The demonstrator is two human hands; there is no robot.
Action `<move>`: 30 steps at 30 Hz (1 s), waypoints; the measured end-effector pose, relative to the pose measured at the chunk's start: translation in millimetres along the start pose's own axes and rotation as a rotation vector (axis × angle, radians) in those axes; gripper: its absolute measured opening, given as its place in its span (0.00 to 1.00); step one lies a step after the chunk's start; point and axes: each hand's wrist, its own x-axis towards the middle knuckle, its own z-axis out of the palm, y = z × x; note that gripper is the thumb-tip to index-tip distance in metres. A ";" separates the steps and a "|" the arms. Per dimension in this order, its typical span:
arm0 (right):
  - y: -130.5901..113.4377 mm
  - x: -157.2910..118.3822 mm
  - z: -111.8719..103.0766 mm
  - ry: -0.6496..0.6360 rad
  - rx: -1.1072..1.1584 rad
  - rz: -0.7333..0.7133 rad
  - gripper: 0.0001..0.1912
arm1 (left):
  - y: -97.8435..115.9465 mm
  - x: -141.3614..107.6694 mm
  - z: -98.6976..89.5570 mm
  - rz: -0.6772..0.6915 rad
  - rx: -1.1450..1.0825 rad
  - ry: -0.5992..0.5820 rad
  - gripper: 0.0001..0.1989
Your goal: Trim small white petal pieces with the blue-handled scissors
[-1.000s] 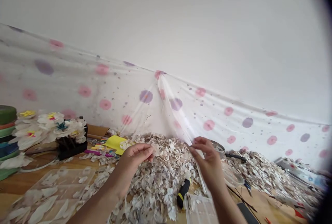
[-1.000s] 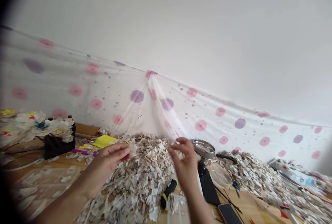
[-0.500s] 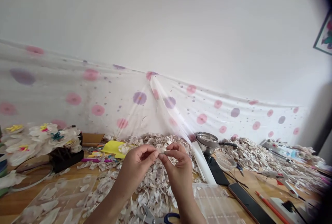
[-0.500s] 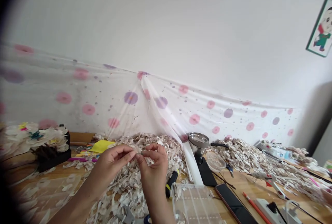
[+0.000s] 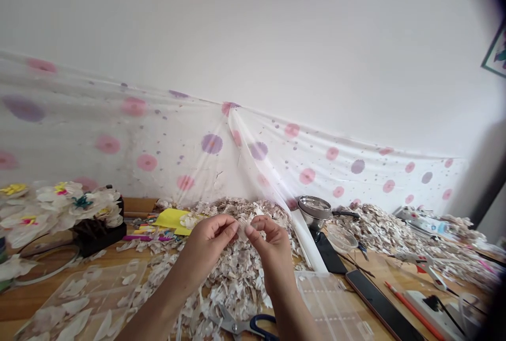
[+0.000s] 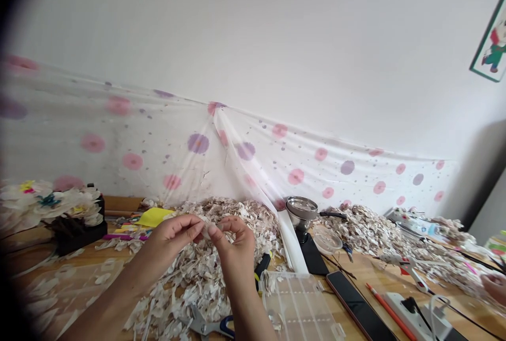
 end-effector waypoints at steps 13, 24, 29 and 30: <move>-2.0 -2.2 -2.9 -0.087 0.043 0.045 0.13 | 3.4 -2.2 -2.1 0.005 0.072 -0.057 0.15; -29.8 8.0 -60.6 0.297 0.084 -0.209 0.06 | -21.2 7.5 -38.0 -0.030 0.141 0.217 0.14; -44.7 6.1 -79.8 0.406 0.092 -0.396 0.03 | -41.8 12.2 -48.0 -0.053 0.245 0.267 0.15; -47.8 5.6 -81.7 0.419 0.111 -0.421 0.05 | -44.9 13.3 -47.1 -0.064 0.269 0.271 0.16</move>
